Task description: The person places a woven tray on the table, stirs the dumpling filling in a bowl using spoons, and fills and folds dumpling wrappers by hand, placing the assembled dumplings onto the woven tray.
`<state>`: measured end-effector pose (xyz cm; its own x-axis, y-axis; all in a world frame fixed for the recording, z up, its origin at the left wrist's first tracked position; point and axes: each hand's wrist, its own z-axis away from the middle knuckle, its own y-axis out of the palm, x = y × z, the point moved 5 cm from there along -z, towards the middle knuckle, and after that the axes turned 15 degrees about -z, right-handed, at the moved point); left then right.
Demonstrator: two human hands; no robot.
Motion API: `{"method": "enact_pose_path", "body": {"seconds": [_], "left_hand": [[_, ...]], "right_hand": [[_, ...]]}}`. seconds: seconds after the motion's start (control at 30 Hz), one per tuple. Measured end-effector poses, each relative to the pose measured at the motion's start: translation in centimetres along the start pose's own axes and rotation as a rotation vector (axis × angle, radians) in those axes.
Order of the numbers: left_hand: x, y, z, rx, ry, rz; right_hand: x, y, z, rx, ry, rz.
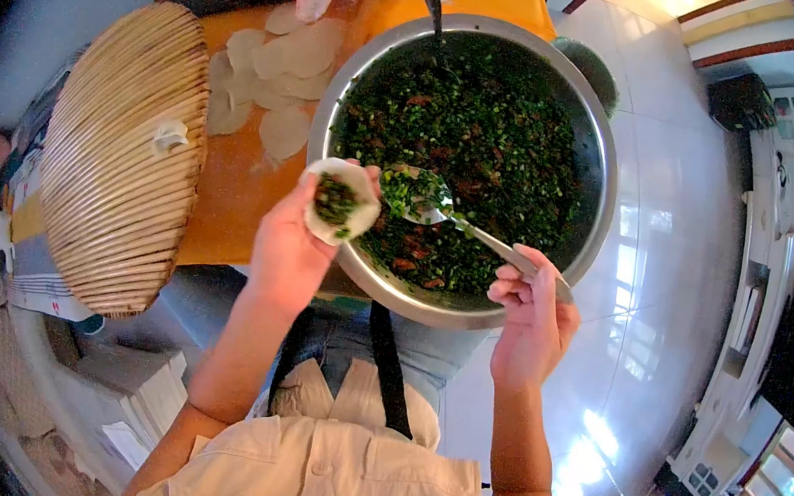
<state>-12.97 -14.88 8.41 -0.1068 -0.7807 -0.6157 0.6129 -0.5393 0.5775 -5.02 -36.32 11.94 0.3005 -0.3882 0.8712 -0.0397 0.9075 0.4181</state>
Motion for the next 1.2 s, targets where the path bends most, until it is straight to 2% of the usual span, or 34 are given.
{"method": "enact_pose_path", "body": {"seconds": [0.07,0.1,0.2,0.23,0.33,0.37,0.63,0.83,0.93,1.07,1.2], "left_hand": [[0.8,0.8,0.1,-0.062,-0.056,0.001],[0.8,1.5,0.3,-0.016,-0.061,0.012],[0.5,2.8,0.2,0.132,-0.047,0.066],[0.2,3.0,0.3,0.131,-0.031,0.046],[-0.2,3.0,0.3,0.132,0.0,0.012],[-0.3,3.1,0.4,0.136,0.005,0.013],[-0.5,3.8,0.5,0.182,0.018,0.051],[-0.1,3.8,0.6,0.149,0.126,-0.195],[0.4,3.4,0.5,0.086,0.045,-0.161],[-0.1,3.5,0.8,0.073,0.044,-0.115],[-0.2,3.6,0.5,0.152,0.039,-0.006]], "right_hand": [[1.1,1.2,1.2,0.077,-0.137,0.077],[1.4,1.7,2.0,0.145,-0.22,0.146],[1.7,3.5,3.7,0.532,-0.615,0.604],[1.7,3.8,4.1,0.576,-0.659,0.702],[1.8,3.2,4.6,0.478,-0.696,0.59],[2.2,3.7,4.5,0.522,-0.731,0.674],[1.7,3.4,4.7,0.454,-0.662,0.602],[2.0,3.8,4.9,0.462,-0.667,0.532],[2.0,3.4,4.9,0.404,-0.621,0.476],[2.0,3.1,4.7,0.315,-0.596,0.423],[2.2,3.5,4.8,0.38,-0.622,0.479]]}}
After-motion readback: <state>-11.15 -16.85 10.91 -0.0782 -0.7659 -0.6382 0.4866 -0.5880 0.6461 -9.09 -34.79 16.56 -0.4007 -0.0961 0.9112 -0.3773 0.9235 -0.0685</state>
